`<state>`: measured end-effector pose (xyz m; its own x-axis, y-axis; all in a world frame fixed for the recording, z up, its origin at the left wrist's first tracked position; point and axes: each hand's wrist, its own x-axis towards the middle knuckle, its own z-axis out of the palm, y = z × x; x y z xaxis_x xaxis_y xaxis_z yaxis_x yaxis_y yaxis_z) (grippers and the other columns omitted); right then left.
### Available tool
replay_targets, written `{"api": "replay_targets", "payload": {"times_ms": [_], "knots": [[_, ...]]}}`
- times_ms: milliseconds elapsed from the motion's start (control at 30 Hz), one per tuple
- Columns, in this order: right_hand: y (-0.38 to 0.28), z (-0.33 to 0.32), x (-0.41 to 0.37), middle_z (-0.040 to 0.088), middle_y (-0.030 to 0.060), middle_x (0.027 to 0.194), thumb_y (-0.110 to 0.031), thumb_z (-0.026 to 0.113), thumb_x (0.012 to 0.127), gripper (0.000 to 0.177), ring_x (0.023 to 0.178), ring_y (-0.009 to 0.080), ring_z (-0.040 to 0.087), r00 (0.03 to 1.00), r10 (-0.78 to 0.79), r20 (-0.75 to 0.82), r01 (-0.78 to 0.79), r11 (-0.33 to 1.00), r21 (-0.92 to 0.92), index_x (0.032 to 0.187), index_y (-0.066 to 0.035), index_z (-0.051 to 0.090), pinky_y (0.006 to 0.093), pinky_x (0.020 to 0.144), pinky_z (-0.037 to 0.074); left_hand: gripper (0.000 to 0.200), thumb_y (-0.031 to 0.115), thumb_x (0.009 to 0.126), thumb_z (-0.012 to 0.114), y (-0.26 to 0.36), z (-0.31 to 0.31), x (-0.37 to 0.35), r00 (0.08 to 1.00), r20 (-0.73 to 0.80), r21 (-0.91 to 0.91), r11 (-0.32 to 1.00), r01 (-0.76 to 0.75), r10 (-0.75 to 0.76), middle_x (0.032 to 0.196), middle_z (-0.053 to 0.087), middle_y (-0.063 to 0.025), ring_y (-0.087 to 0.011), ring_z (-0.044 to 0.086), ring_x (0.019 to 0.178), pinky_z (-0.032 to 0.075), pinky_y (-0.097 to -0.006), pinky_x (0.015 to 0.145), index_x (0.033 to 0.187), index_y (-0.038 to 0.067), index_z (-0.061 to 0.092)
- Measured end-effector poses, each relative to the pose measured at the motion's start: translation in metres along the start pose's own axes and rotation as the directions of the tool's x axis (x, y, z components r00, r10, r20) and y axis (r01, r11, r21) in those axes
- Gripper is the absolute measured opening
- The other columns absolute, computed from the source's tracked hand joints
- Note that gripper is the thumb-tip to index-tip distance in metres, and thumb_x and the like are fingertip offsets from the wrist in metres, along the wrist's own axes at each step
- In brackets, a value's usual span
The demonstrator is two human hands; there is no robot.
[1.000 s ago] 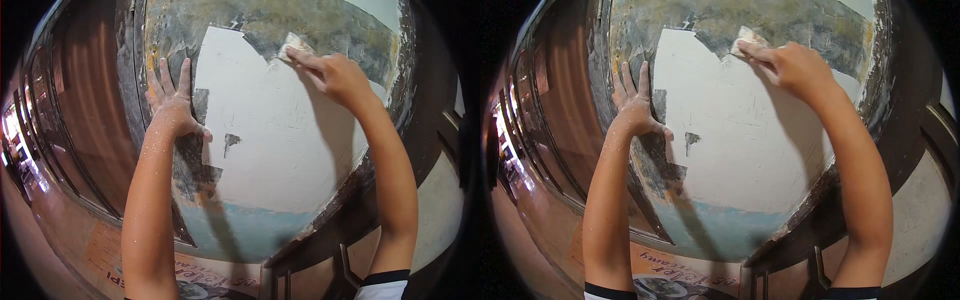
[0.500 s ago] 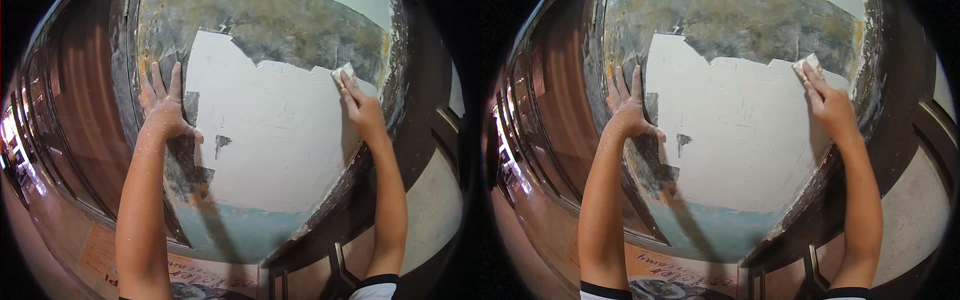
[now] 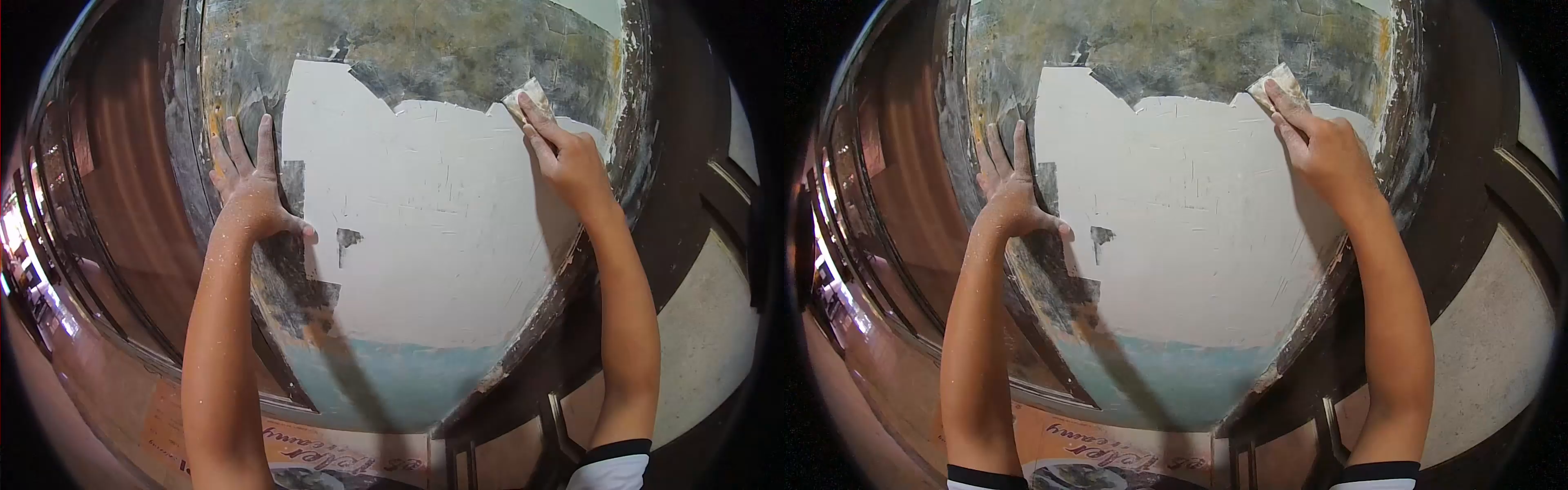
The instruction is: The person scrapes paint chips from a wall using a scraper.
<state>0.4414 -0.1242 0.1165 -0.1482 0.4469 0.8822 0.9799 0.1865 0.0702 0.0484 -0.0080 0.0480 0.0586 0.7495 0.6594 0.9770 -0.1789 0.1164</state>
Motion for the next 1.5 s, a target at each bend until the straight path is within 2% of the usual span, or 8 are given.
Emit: {"api": "replay_targets", "payload": {"times_ms": [100, 300, 600, 733, 867, 933, 1067, 1500], "knots": [[0.009, -0.006, -0.001, 0.065, 0.0285, 0.089, -0.019, 0.065, 0.100, 0.045, 0.066, 0.0449, 0.060, 0.999, -0.024, 0.028, 0.024, 1.000, -0.003, 0.145, -0.025, 0.061, 0.0388, 0.065, 0.052, 0.193, 0.056, 0.020, 0.104, 0.002, -0.005, 0.002, 0.999, 0.043, -0.002, 1.000, 0.022, -0.022, 0.167, -0.023, -0.0337, -0.0560, -0.020, 0.154, 0.013, -0.0777, 0.116, 0.166, 0.024, -0.019], [0.033, -0.018, -0.002, 0.068, 0.0232, 0.081, -0.024, 0.063, 0.100, 0.048, 0.068, 0.0428, 0.064, 0.988, -0.133, 0.083, 0.141, 0.984, -0.110, 0.146, -0.034, 0.059, 0.0490, 0.069, 0.052, 0.194, 0.058, 0.016, 0.102, 0.002, -0.001, 0.002, 0.999, 0.025, 0.034, 0.999, 0.030, -0.031, 0.167, -0.023, -0.0331, -0.0546, -0.020, 0.154, 0.013, -0.0772, 0.116, 0.166, 0.024, -0.016], [0.005, -0.022, 0.011, 0.075, 0.0168, 0.092, -0.032, 0.062, 0.101, 0.044, 0.077, 0.0414, 0.070, 0.981, -0.036, 0.189, 0.073, 0.978, -0.193, 0.145, -0.038, 0.060, 0.0491, 0.076, 0.057, 0.194, 0.060, 0.017, 0.101, 0.001, -0.003, 0.000, 1.000, 0.013, -0.004, 1.000, 0.005, -0.005, 0.167, -0.020, -0.0340, -0.0558, -0.017, 0.155, 0.012, -0.0759, 0.117, 0.167, 0.023, -0.015], [0.031, -0.027, 0.002, 0.074, 0.0178, 0.088, -0.030, 0.062, 0.101, 0.045, 0.074, 0.0411, 0.068, 0.977, -0.187, 0.105, 0.200, 0.971, -0.132, 0.145, -0.038, 0.060, 0.0478, 0.072, 0.056, 0.193, 0.060, 0.018, 0.101, 0.001, -0.003, 0.001, 0.999, 0.026, 0.015, 1.000, 0.019, -0.020, 0.167, -0.021, -0.0337, -0.0559, -0.017, 0.155, 0.013, -0.0756, 0.117, 0.167, 0.023, -0.015], [0.022, -0.033, 0.005, 0.072, 0.0205, 0.089, -0.026, 0.064, 0.099, 0.048, 0.075, 0.0441, 0.067, 0.975, -0.045, 0.218, 0.092, 0.973, -0.213, 0.146, -0.037, 0.059, 0.0481, 0.070, 0.055, 0.193, 0.059, 0.018, 0.102, 0.003, -0.007, 0.001, 0.998, 0.052, 0.035, 0.999, 0.035, -0.037, 0.168, -0.021, -0.0330, -0.0560, -0.017, 0.155, 0.014, -0.0764, 0.117, 0.167, 0.024, -0.016], [0.022, -0.025, 0.008, 0.072, 0.0217, 0.095, -0.020, 0.064, 0.099, 0.048, 0.076, 0.0421, 0.067, 0.974, -0.172, 0.149, 0.189, 0.976, -0.107, 0.146, -0.026, 0.061, 0.0436, 0.071, 0.054, 0.193, 0.057, 0.018, 0.103, 0.001, -0.001, 0.001, 1.000, 0.016, 0.015, 1.000, 0.015, -0.015, 0.168, -0.021, -0.0324, -0.0553, -0.017, 0.155, 0.015, -0.0766, 0.117, 0.166, 0.025, -0.016], [0.001, -0.017, 0.014, 0.073, 0.0188, 0.092, -0.033, 0.060, 0.102, 0.044, 0.082, 0.0413, 0.069, 0.981, -0.088, 0.173, 0.118, 0.978, -0.174, 0.145, -0.040, 0.059, 0.0519, 0.075, 0.055, 0.193, 0.054, 0.017, 0.104, 0.003, -0.006, 0.002, 0.999, 0.025, 0.002, 1.000, 0.026, -0.026, 0.168, -0.021, -0.0317, -0.0560, -0.015, 0.155, 0.016, -0.0768, 0.117, 0.167, 0.025, -0.015], [0.017, -0.021, 0.000, 0.070, 0.0200, 0.078, -0.029, 0.063, 0.100, 0.051, 0.069, 0.0412, 0.067, 0.975, -0.126, 0.183, 0.166, 0.960, -0.224, 0.148, -0.044, 0.054, 0.0506, 0.068, 0.056, 0.193, 0.055, 0.020, 0.104, 0.005, -0.005, 0.000, 0.998, 0.041, 0.033, 0.999, 0.039, -0.040, 0.168, -0.022, -0.0319, -0.0555, -0.015, 0.155, 0.016, -0.0759, 0.117, 0.166, 0.024, -0.018]]}}
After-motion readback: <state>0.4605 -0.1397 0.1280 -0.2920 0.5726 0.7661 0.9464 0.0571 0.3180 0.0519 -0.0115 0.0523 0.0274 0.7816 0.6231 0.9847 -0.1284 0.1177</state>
